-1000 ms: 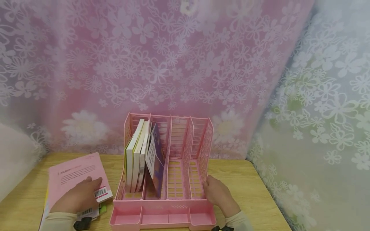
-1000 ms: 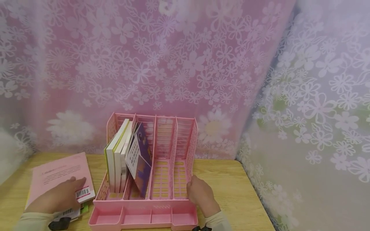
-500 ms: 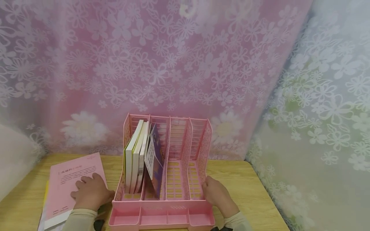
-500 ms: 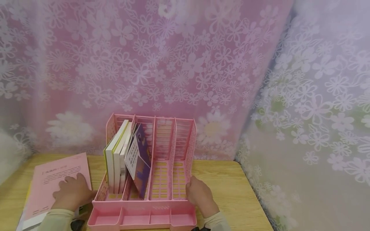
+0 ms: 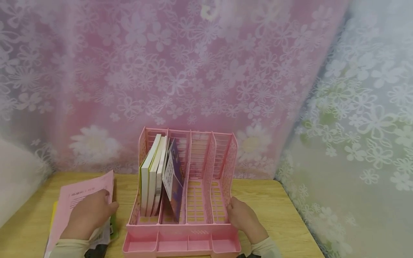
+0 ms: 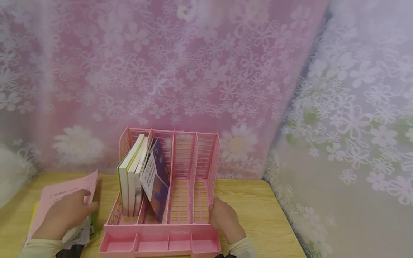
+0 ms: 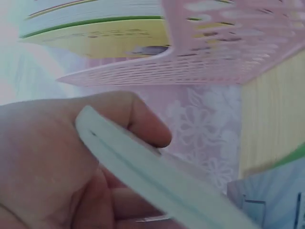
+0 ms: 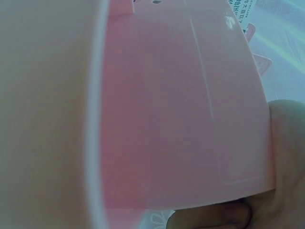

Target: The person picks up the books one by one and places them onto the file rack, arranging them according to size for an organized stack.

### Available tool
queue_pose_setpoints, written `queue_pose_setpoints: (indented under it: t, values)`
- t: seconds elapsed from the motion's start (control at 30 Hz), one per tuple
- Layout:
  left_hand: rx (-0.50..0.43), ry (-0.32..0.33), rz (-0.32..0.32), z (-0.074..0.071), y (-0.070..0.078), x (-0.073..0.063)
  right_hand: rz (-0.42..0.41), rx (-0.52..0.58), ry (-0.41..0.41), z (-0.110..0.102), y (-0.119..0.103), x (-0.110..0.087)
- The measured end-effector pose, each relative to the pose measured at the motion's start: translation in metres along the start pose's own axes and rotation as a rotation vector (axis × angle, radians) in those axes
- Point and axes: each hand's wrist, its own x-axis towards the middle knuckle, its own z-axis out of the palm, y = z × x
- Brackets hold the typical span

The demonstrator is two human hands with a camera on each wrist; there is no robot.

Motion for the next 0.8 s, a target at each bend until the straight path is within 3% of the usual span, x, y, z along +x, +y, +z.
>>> queue_pose_setpoints:
  t: [0.17,0.4,0.63,0.8]
  values:
    - [-0.094,0.083,0.035,-0.014,0.007,-0.007,-0.011,-0.006,0.005,0.000,0.002,0.001]
    - [-0.358,0.300,-0.016,-0.025,0.018,-0.024,-0.012,0.011,-0.004,0.000,0.001,0.000]
    - [-0.410,0.406,-0.061,-0.035,0.017,-0.032,-0.002,0.028,-0.024,0.001,0.001,-0.003]
    - [-0.350,0.566,-0.059,-0.033,0.022,-0.032,-0.006,0.017,-0.011,-0.001,0.002,-0.001]
